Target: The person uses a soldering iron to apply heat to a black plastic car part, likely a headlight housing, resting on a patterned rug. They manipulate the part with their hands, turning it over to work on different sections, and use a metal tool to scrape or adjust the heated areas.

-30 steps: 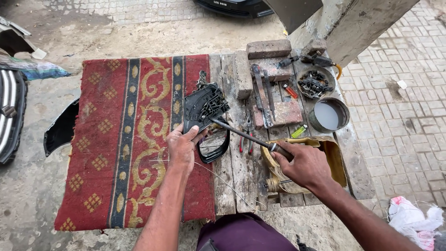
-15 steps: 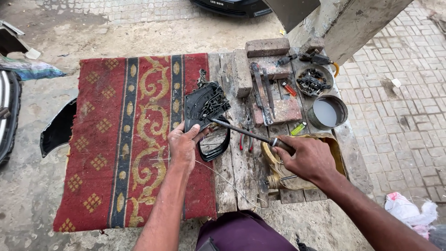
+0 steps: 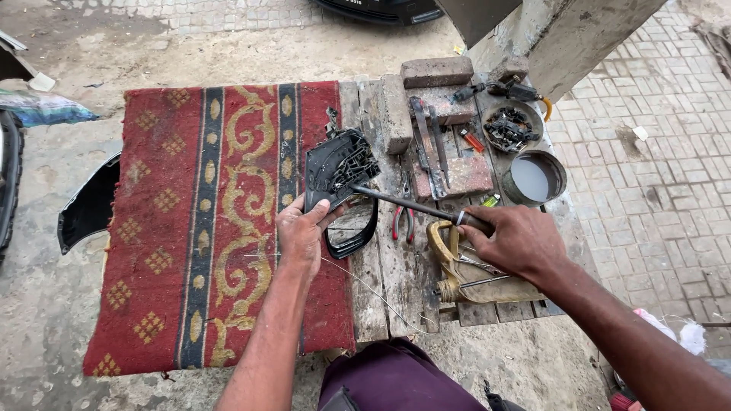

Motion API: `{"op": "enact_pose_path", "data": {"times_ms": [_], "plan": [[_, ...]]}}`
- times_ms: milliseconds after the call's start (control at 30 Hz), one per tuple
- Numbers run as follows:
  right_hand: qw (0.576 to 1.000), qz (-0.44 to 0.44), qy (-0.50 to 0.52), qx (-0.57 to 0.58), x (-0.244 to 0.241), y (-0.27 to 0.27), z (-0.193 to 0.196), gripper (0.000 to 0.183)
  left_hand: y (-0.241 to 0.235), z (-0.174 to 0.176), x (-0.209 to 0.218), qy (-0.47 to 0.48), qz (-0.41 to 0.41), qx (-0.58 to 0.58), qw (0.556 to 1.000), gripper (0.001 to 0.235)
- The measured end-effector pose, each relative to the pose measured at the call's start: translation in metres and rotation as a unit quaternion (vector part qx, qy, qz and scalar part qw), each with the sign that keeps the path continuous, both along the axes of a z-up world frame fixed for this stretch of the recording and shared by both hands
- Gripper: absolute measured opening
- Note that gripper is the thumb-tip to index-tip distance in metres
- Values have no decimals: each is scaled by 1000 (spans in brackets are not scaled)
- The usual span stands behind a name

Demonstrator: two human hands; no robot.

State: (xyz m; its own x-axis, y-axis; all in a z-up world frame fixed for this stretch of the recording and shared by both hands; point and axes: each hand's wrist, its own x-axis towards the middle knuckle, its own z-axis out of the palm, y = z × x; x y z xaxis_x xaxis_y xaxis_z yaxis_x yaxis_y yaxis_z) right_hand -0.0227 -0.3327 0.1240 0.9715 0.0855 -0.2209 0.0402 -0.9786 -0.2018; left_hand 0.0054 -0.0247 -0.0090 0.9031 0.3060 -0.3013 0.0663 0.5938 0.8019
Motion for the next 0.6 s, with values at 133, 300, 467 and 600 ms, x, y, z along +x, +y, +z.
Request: {"op": "enact_pose_path", "data": {"times_ms": [133, 300, 467, 600], "plan": [[1000, -2, -6, 16, -3, 5, 6, 39, 1, -10, 1, -5, -4, -1, 1000, 26], [1000, 4, 12, 18, -6, 2, 5, 40, -1, -2, -1, -9, 5, -6, 1000, 25], [1000, -8, 11, 24, -12, 8, 2, 40, -1, 6, 0, -6, 0, -2, 1000, 25], [1000, -4, -17, 25, -20, 10, -8, 41, 4, -7, 2, 0, 3, -6, 1000, 25]]}}
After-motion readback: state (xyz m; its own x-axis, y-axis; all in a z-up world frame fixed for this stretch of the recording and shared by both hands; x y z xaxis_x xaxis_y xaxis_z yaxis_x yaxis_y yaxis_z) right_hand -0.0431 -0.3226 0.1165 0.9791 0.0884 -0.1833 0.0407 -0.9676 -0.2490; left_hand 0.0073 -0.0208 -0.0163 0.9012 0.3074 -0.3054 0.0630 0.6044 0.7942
